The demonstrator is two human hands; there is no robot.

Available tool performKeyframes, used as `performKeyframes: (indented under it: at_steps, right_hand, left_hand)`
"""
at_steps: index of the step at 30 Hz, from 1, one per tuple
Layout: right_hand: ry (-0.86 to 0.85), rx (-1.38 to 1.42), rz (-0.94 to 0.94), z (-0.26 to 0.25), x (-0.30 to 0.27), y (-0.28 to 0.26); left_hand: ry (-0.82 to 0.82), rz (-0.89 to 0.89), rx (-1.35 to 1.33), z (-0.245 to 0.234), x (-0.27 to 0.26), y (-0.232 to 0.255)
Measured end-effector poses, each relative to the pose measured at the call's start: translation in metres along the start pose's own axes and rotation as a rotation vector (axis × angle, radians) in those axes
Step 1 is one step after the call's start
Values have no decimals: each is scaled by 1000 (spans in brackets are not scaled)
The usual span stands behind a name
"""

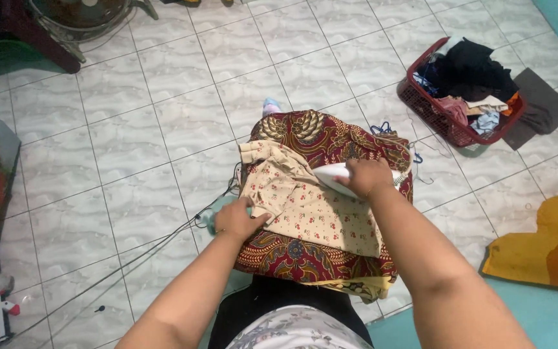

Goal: The person is ironing small pieces of clothing on a patterned cloth surface.

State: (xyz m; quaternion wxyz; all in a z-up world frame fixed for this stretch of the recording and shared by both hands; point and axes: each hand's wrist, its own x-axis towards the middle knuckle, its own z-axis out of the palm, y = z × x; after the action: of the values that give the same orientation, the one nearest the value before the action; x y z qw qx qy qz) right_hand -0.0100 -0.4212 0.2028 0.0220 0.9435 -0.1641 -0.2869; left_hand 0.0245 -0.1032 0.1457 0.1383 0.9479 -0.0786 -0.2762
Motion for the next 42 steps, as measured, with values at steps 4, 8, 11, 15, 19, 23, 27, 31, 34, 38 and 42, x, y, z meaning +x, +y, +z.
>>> performKeyframes:
  at_steps: [4, 8, 11, 15, 19, 23, 27, 31, 34, 38, 42]
  right_hand:
    - [-52, 142, 46, 7, -44, -2]
    - [67, 229, -144, 74, -73, 2]
    - [74, 119, -207, 88, -86, -5]
    - [104, 220, 51, 85, -77, -2]
    - [132, 279, -57, 87, -72, -9]
    - [130, 222, -222, 93, -68, -36]
    - [122, 303, -120, 84, -60, -64]
    - [231, 252, -374, 88, -58, -83]
    - [224, 308, -303, 81, -59, -98]
    - [173, 340, -165, 81, -52, -107]
    - [239, 370, -239, 82, -46, -130]
  left_hand:
    - [375, 237, 23, 21, 27, -10]
    - [-7, 106, 147, 4, 41, 9]
    - [-74, 72, 254, 53, 93, -14]
    - [-26, 46, 159, 25, 85, 9]
    - [-131, -157, -256, 2, 97, 19]
    - [-88, -33, -751, 6, 106, -12]
    - [203, -151, -419, -4, 74, -54]
    - [95, -172, -254, 29, 73, -104]
    - [-243, -216, -184, 34, 57, -94]
    - [-175, -261, -374, 71, 65, -102]
    - [-120, -242, -506, 107, 84, -123]
